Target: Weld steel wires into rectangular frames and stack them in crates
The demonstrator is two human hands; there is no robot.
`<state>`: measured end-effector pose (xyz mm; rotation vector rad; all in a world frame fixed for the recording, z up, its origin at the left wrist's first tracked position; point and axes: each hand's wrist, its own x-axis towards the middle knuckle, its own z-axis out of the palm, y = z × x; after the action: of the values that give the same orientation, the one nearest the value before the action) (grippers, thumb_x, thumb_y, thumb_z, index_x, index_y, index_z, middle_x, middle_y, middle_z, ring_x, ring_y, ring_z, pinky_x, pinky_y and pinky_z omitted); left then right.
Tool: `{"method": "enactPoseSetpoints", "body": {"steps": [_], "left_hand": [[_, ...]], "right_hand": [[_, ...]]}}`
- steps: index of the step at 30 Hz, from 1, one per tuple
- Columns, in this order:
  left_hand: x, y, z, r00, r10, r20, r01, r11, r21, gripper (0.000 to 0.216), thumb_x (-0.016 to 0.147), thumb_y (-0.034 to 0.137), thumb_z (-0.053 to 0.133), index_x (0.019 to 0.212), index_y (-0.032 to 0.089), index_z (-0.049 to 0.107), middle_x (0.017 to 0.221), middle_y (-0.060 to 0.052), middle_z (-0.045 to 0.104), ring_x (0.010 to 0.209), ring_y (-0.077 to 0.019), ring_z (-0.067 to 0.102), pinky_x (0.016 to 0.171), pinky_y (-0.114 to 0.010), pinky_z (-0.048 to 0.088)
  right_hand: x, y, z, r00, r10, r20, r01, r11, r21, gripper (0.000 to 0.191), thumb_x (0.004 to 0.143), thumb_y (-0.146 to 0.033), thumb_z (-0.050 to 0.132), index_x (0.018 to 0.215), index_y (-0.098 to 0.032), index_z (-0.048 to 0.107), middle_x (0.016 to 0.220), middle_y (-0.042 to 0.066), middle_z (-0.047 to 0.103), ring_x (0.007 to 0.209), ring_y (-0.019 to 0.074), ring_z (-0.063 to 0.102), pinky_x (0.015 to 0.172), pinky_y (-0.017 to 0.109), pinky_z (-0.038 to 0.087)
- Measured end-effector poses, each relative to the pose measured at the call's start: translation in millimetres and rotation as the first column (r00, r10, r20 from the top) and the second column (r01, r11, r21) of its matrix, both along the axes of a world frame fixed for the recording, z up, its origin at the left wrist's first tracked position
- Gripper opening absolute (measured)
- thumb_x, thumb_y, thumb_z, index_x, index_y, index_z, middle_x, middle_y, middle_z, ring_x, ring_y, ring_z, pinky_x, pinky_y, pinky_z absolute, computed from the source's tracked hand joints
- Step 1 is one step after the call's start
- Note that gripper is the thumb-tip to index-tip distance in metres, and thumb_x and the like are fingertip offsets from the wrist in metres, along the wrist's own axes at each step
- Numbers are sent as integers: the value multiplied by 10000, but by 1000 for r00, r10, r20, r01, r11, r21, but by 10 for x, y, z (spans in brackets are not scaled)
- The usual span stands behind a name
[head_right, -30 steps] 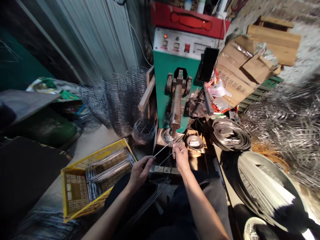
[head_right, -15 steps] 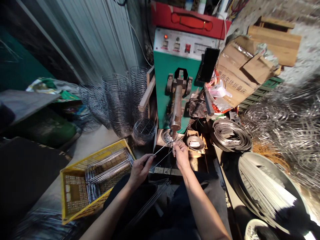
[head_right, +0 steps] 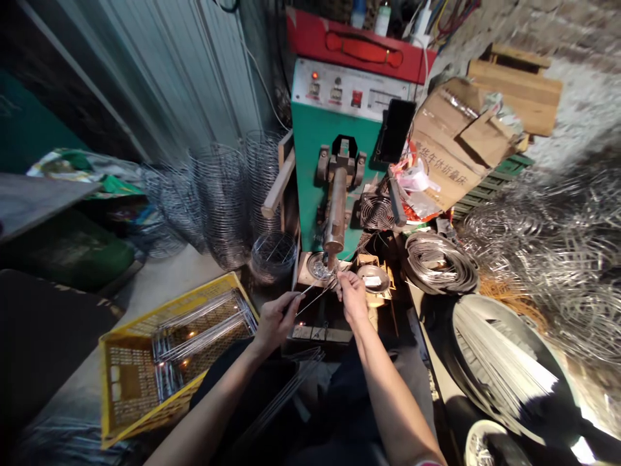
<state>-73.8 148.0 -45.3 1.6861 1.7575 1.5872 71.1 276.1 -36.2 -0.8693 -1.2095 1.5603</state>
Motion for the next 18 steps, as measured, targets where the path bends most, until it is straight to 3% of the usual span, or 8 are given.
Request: {"method": "enactPoseSetpoints", "body": {"steps": [12,16,18], "left_hand": [[-63,113,50,999,17,30,-15,998,-66,223,967,283,514,961,176,710,832,-45,753,716,-161,689,674,-237,505],[-85,164,30,1000,16,26,-15,998,-54,231,960,273,514,947,164,718,850,-64,766,746,-181,710,694,-249,514],[-89,178,21,1000,4,-28,-5,1000,-29,229,964,263,504,962,167,712,881,-78,771,774,-191,721,715,-260,519]], "right_hand": [[10,112,-42,999,-11,52,9,1000,28,412,782,-530,729,630,-202,531,484,-66,431,410,64,311,390,204,240],[212,-60,-100,989,52,139,-52,999,2,435,809,-589,688,685,-188,574,535,-53,486,409,60,352,393,197,252],[362,-254,-169,958,154,241,-142,988,-67,445,807,-613,675,748,-177,611,563,-49,511,402,60,373,390,192,256]]}}
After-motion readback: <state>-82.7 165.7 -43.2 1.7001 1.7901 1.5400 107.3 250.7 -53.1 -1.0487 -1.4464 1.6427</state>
